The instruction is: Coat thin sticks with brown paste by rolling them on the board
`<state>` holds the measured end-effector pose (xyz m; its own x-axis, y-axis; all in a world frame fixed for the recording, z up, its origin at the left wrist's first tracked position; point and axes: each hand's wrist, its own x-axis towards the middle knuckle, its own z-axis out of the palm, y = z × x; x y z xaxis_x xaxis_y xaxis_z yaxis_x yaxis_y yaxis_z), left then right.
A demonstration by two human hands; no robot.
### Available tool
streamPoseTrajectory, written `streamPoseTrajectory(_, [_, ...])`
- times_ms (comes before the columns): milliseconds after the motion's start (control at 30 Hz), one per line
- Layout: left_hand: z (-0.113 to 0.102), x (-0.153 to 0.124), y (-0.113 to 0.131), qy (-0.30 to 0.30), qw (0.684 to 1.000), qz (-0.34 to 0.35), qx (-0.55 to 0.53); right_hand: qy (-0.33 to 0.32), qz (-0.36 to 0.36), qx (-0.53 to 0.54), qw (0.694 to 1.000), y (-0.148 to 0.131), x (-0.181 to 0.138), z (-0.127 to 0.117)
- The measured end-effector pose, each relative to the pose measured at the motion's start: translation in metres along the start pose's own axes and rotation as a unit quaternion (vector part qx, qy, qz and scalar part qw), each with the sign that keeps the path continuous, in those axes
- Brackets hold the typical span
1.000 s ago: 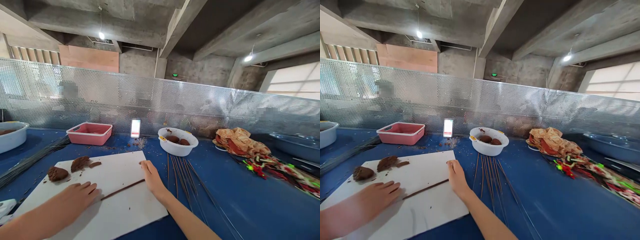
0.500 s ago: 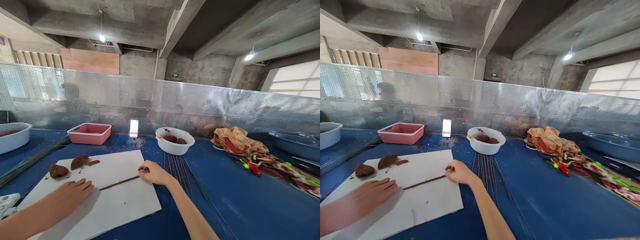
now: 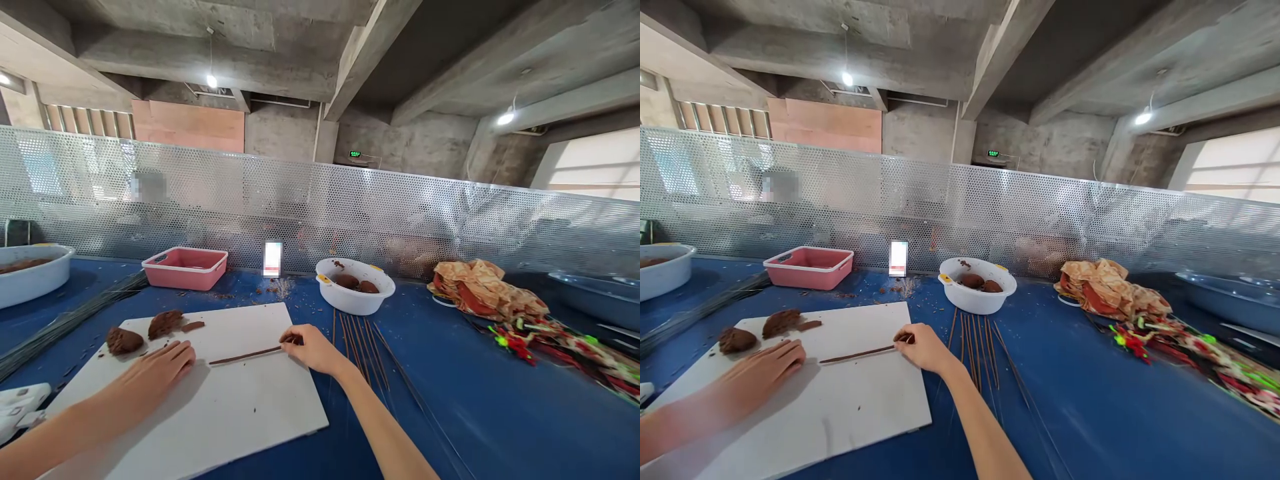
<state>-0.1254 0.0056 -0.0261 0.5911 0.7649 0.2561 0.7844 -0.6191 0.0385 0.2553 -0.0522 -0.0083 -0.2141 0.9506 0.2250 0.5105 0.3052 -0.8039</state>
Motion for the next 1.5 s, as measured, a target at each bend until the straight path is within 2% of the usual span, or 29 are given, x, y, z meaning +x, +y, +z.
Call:
streamPoseTrajectory(100, [-0.013, 0.002, 0.008, -0.044, 0.996, -0.008, -0.071, 0.004, 0.002, 0.024, 1.0, 0.005, 0.002, 0.001])
streamPoseTrajectory(300, [-0.025, 0.012, 0.036, -0.056, 0.991, -0.015, -0.118, -0.003, 0.019, 0.111, 0.994, 0.008, 0.005, 0.003])
streamPoseTrajectory(533, [-0.013, 0.051, 0.085, -0.029, 0.985, 0.013, -0.167, 0.008, 0.008, 0.145, 0.989, 0.011, 0.009, 0.012])
streamPoseTrajectory(667, [0.0, 0.075, 0.112, -0.057, 0.962, 0.041, -0.262, 0.0, 0.003, 0.146, 0.989, 0.008, 0.009, 0.02])
streamPoseTrajectory(800, [0.01, 0.086, 0.124, -0.058, 0.945, 0.043, -0.318, -0.006, -0.01, 0.111, 0.994, 0.004, 0.007, 0.022])
streamPoseTrajectory(967, [0.009, 0.086, 0.125, -0.041, 0.95, 0.031, -0.306, 0.02, -0.005, 0.067, 0.998, 0.01, 0.009, 0.009])
streamPoseTrajectory(1100, [0.007, 0.085, 0.126, -0.037, 0.955, 0.026, -0.292, 0.148, 0.015, 0.093, 0.984, 0.019, 0.013, 0.0])
streamPoseTrajectory(1167, [0.007, 0.084, 0.127, -0.041, 0.955, 0.03, -0.292, 0.173, 0.018, 0.085, 0.981, 0.023, 0.015, 0.0])
streamPoseTrajectory(1333, [0.004, 0.076, 0.126, -0.024, 0.969, 0.083, -0.232, 0.127, 0.041, 0.091, 0.987, 0.023, 0.015, 0.013])
streamPoseTrajectory(1400, [0.004, 0.076, 0.128, -0.004, 0.983, 0.048, -0.176, 0.109, 0.045, 0.113, 0.987, 0.021, 0.015, 0.018])
streamPoseTrajectory(1500, [0.012, 0.086, 0.138, 0.021, 0.994, -0.043, -0.101, 0.103, 0.049, 0.121, 0.986, 0.019, 0.018, 0.022])
